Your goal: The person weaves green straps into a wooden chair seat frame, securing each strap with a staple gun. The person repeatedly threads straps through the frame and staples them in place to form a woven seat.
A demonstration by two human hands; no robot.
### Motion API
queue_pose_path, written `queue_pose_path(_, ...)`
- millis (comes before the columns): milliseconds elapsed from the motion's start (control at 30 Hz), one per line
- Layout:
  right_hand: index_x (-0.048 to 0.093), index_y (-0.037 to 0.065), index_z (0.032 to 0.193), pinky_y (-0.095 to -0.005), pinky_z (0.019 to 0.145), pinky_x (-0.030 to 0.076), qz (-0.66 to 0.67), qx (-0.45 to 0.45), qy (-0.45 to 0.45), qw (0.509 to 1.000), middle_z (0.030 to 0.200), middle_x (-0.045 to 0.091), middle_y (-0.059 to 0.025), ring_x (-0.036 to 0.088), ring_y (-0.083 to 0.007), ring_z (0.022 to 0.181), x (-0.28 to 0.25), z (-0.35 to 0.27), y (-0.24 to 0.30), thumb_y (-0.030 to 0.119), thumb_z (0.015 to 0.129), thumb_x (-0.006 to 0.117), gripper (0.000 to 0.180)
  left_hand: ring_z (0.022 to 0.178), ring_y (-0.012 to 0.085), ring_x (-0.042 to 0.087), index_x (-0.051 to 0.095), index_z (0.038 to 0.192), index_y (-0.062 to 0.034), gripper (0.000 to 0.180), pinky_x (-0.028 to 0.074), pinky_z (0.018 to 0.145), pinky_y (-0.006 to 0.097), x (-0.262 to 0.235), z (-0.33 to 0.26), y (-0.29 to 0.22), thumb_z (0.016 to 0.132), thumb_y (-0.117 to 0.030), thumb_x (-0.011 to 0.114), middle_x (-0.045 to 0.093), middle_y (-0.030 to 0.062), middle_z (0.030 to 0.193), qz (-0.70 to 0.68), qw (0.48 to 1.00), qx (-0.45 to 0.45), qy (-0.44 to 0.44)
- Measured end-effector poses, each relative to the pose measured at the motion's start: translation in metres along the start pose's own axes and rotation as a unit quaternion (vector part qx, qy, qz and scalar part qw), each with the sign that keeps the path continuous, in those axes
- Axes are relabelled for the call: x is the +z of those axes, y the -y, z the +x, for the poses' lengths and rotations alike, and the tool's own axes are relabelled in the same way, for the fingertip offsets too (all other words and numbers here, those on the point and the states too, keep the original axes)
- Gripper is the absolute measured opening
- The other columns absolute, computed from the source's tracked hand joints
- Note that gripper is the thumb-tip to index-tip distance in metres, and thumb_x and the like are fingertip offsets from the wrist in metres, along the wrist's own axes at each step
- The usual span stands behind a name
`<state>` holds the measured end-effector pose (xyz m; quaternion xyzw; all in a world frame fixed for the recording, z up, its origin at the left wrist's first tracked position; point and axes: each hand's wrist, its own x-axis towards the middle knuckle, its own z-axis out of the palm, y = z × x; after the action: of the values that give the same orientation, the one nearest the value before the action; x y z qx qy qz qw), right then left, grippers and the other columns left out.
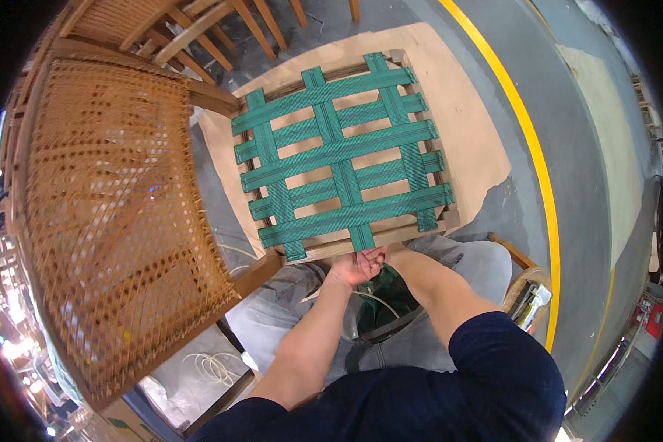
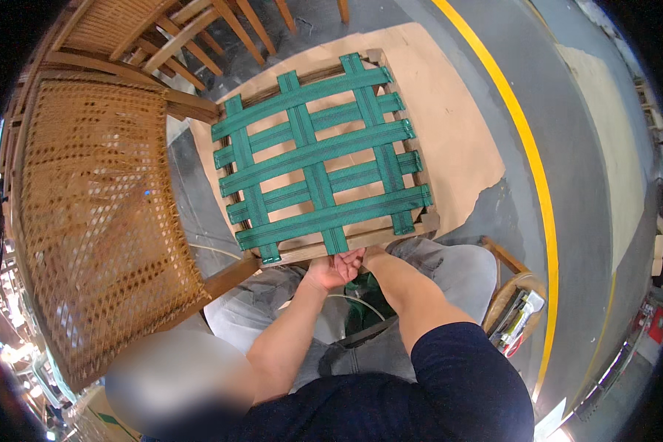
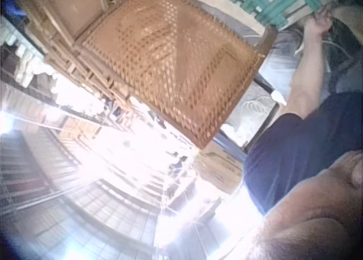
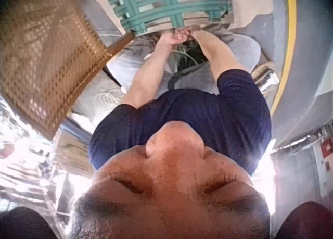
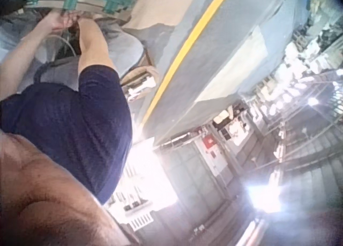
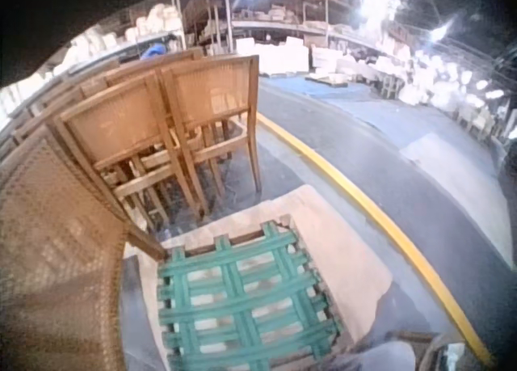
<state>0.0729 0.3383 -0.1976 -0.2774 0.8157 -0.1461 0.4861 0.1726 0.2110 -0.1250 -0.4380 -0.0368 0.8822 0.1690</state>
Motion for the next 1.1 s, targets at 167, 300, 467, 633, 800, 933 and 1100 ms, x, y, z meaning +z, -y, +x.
queue_pose_path(167, 0.073, 0.018, 0.117, -0.0452, 0.097, 0.052, -0.056, 0.002, -0.011, 0.998, 0.116, 0.074, -0.0143, 0.069, -0.035, 0.11, 0.001, 0.046, 0.042, 0.04, 0.089, 0.068, 0.035, 0.073, 0.0221, 0.061, 0.063, 0.117, -0.0033, 0.038, 0.052, 0.065, 0.034, 0.002, 0.026, -0.009, 0.098, -0.037, 0.057, 0.063, 0.0059, 0.082, -0.221, 0.973, 0.009, 0.067)
queue_pose_path(300, 0.073, 0.017, 0.116, -0.0451, 0.096, 0.052, -0.077, 0.022, -0.016, 0.997, 0.115, 0.074, -0.0142, 0.069, -0.035, 0.109, 0.002, 0.076, 0.052, 0.04, 0.089, 0.068, 0.035, 0.069, 0.0201, 0.059, 0.062, 0.115, -0.0053, 0.036, 0.051, 0.064, 0.033, 0.073, 0.023, -0.021, 0.097, -0.036, 0.059, 0.063, 0.0048, 0.082, -0.232, 0.944, 0.149, -0.18)
queue_pose_path(467, 0.073, 0.017, 0.115, -0.045, 0.096, 0.052, -0.099, 0.016, -0.023, 0.995, 0.115, 0.074, -0.0141, 0.069, -0.0349, 0.109, -0.002, 0.088, 0.05, 0.04, 0.089, 0.069, 0.035, 0.069, 0.02, 0.06, 0.062, 0.115, -0.0057, 0.035, 0.051, 0.065, 0.033, 0.062, 0.061, -0.032, 0.097, -0.036, 0.059, 0.063, 0.0047, 0.083, -0.2, 0.944, 0.182, -0.188)
queue_pose_path(633, 0.073, 0.016, 0.115, -0.0449, 0.095, 0.053, -0.107, 0.014, -0.048, 0.993, 0.114, 0.074, -0.0139, 0.069, -0.0349, 0.108, 0.003, 0.096, 0.039, 0.04, 0.089, 0.069, 0.035, 0.07, 0.0198, 0.06, 0.062, 0.115, -0.0061, 0.035, 0.052, 0.065, 0.033, 0.059, 0.084, -0.036, 0.097, -0.035, 0.059, 0.063, 0.0046, 0.084, -0.131, 0.962, 0.18, -0.155)
queue_pose_path(800, 0.073, 0.015, 0.114, -0.0448, 0.094, 0.053, -0.111, -0.095, -0.093, 0.985, 0.114, 0.074, -0.0138, 0.069, -0.0348, 0.108, 0.014, 0.059, 0.029, 0.04, 0.089, 0.069, 0.035, 0.071, 0.0196, 0.06, 0.062, 0.115, -0.0066, 0.034, 0.052, 0.065, 0.033, 0.013, 0.065, -0.034, 0.097, -0.035, 0.059, 0.063, 0.0044, 0.085, -0.076, 0.967, 0.206, -0.133)
queue_pose_path(933, 0.073, 0.012, 0.112, -0.0449, 0.093, 0.054, -0.131, -0.089, -0.076, 0.985, 0.111, 0.074, -0.0139, 0.069, -0.0355, 0.106, -0.024, -0.045, -0.005, 0.039, 0.09, 0.069, 0.035, 0.072, 0.0195, 0.06, 0.062, 0.115, -0.0069, 0.034, 0.052, 0.066, 0.033, 0.002, 0.08, -0.03, 0.097, -0.035, 0.059, 0.063, 0.0044, 0.086, 0.039, 0.985, 0.156, -0.069)
queue_pose_path(1100, 0.07, 0.006, 0.109, -0.0396, 0.085, 0.056, 0.224, -0.042, -0.195, 0.954, 0.101, 0.074, -0.0141, 0.071, -0.0281, 0.098, -0.178, -0.256, 0.029, 0.025, 0.099, 0.065, 0.023, 0.072, 0.0194, 0.06, 0.062, 0.116, -0.0073, 0.033, 0.052, 0.066, 0.033, 0.007, 0.082, -0.029, 0.097, -0.035, 0.059, 0.063, 0.0042, 0.086, 0.1, 0.98, 0.167, -0.042)
